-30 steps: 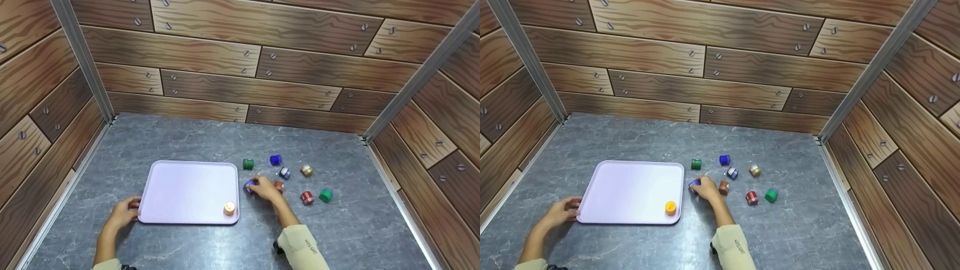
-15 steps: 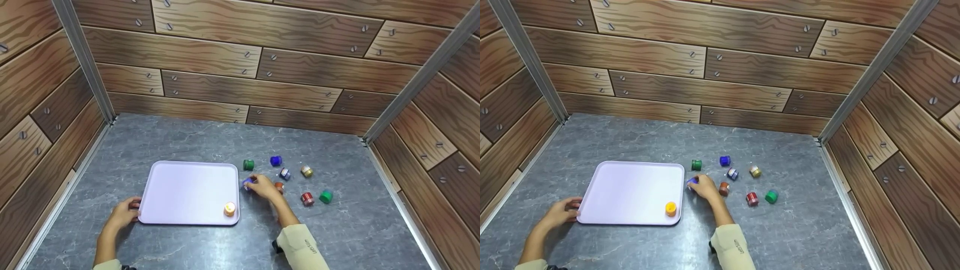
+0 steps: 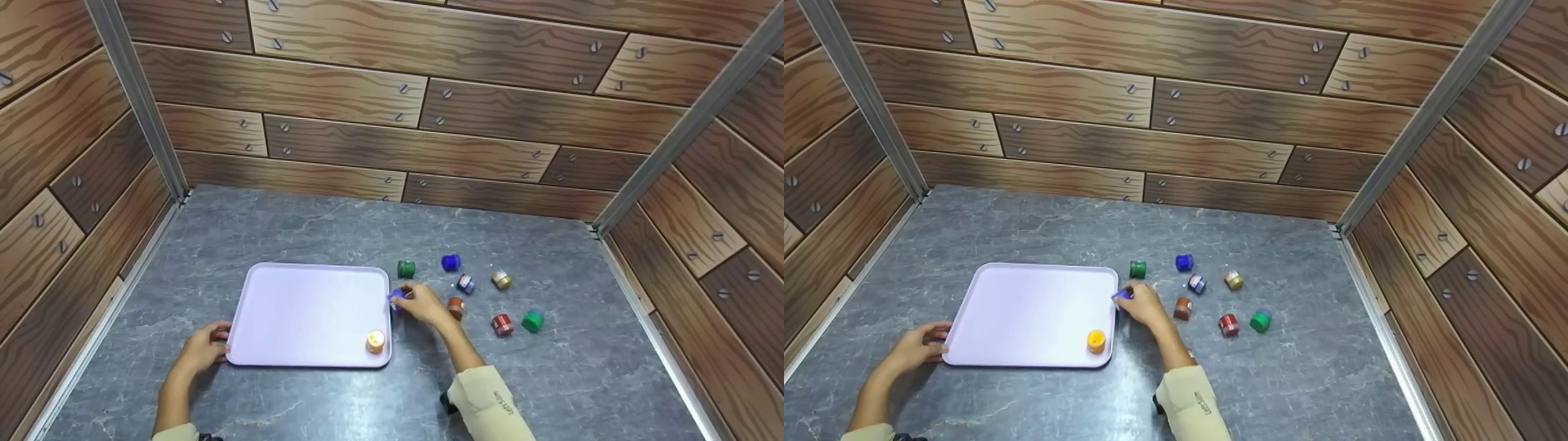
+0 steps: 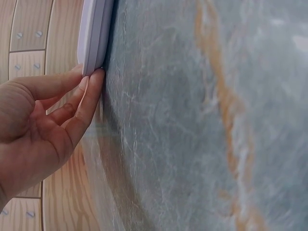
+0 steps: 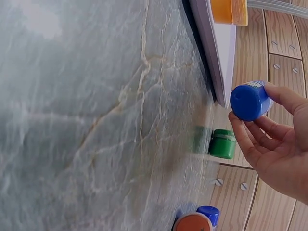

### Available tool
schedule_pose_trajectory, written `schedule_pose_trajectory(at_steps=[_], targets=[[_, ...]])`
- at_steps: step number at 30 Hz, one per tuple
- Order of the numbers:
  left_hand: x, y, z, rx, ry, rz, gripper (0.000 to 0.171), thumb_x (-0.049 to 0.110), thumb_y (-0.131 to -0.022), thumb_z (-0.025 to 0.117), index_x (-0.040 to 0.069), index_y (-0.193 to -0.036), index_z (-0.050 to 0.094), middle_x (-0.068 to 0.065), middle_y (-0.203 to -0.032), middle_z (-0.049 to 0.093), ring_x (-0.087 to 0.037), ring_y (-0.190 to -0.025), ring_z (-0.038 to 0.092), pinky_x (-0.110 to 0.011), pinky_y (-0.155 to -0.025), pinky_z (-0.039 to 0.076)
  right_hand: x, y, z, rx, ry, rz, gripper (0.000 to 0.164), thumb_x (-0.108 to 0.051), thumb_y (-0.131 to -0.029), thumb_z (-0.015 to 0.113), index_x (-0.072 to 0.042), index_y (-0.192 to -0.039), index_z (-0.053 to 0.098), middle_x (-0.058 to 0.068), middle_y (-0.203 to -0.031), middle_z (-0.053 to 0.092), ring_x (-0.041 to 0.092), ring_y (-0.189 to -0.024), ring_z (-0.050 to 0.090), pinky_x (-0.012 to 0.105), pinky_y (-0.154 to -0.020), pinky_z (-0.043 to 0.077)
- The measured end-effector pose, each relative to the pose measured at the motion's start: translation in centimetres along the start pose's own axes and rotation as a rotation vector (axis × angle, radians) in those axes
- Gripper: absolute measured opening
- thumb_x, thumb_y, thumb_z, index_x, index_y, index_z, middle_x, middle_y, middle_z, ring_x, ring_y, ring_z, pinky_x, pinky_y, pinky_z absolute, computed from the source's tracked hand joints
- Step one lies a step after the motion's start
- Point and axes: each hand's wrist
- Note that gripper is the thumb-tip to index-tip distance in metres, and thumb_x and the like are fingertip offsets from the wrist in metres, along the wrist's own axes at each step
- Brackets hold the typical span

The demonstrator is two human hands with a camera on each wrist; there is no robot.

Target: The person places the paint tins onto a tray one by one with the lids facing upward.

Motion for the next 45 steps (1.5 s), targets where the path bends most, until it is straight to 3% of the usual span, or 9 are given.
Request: schedule_pose_trajectory(at_steps=[6, 15, 24, 45], targets=[[0.3, 0.1, -0.1, -0.008, 0.003, -0.006, 0.044, -0.017, -0.075, 0.051, -0.02, -0.119, 0.042, -0.027, -0.099, 0.053, -0.027, -0.083, 0.058, -0.034, -0.063, 0.054, -0.3, -0.1, 0.6, 0.014, -0.043, -0.045, 0.025, -0.013, -0.082, 0.066, 0.006, -0.099, 0.062, 0.014, -0.094, 0.063, 0.028, -0.084, 0.06, 0.034, -0.073, 0.05], [0.3, 0.2, 0.0, -0.001, -0.003, 0.007, 0.044, -0.018, -0.074, 0.049, -0.02, -0.117, 0.043, -0.026, -0.096, 0.054, -0.027, -0.08, 0.058, -0.034, -0.062, 0.054, -0.7, -0.3, 1.5, 0.031, -0.067, -0.022, 0.03, -0.014, -0.08, 0.07, 0.004, -0.102, 0.062, 0.013, -0.094, 0.062, 0.027, -0.085, 0.06, 0.032, -0.071, 0.051], [0.4, 0.1, -0.1, -0.009, 0.011, -0.003, 0.043, -0.018, -0.075, 0.048, -0.02, -0.118, 0.041, -0.027, -0.098, 0.054, -0.027, -0.079, 0.058, -0.034, -0.063, 0.054, -1.0, -0.6, 2.4, 0.056, -0.072, -0.057, 0.03, -0.012, -0.077, 0.072, 0.004, -0.1, 0.061, 0.013, -0.092, 0.064, 0.025, -0.082, 0.062, 0.029, -0.072, 0.052], [0.4, 0.2, 0.1, 0.009, 0.004, 0.004, 0.044, -0.018, -0.073, 0.051, -0.02, -0.116, 0.043, -0.024, -0.095, 0.055, -0.025, -0.077, 0.059, -0.033, -0.06, 0.053, -0.5, -0.5, 4.3, -0.056, -0.137, -0.156, 0.031, -0.004, -0.073, 0.074, 0.004, -0.096, 0.056, 0.012, -0.09, 0.062, 0.026, -0.087, 0.061, 0.027, -0.077, 0.051]])
Point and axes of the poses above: each hand's wrist, its own y-axis away from the middle knuckle, its own z-axis out of the palm, x = y × z
